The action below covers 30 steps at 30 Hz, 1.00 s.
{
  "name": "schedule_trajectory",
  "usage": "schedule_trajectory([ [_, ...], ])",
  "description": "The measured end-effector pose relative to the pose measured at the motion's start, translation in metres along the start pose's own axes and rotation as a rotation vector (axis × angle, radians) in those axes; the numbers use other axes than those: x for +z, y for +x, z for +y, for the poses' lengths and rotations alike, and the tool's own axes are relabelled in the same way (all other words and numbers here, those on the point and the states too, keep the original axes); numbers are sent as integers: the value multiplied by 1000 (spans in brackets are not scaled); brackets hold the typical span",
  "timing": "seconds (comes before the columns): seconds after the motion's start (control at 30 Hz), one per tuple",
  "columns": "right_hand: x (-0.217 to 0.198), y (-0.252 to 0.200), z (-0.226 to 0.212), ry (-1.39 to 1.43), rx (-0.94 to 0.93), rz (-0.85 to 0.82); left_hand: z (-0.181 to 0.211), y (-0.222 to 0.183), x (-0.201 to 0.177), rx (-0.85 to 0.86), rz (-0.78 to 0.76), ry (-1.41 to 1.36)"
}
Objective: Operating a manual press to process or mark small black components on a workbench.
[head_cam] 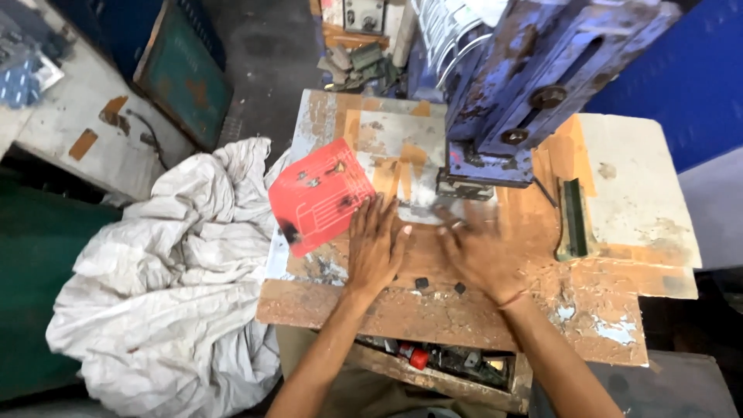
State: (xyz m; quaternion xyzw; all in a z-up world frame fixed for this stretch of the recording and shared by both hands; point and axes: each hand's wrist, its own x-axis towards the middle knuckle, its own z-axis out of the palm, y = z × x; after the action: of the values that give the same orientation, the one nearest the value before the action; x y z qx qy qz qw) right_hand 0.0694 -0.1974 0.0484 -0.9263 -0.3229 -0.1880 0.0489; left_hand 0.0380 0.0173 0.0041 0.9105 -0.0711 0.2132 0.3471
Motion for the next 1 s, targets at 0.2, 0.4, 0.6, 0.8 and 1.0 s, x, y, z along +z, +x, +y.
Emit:
schedule_trajectory([
  [0.2,8,-4,10,193,270,33,-2,1,5,-5,-1,40],
  [0.4,6,-2,8,252,232,203,-6,1,6,-5,-26,69],
  [0.6,3,-4,8,231,237,187,-3,0,5,-54,-84,61],
  [0.8,4,-5,9,244,228,178,-13,2,29,-21,-153,203],
  [1.0,0,-3,6,233,232,143,10,23,8,-22,-390,393],
])
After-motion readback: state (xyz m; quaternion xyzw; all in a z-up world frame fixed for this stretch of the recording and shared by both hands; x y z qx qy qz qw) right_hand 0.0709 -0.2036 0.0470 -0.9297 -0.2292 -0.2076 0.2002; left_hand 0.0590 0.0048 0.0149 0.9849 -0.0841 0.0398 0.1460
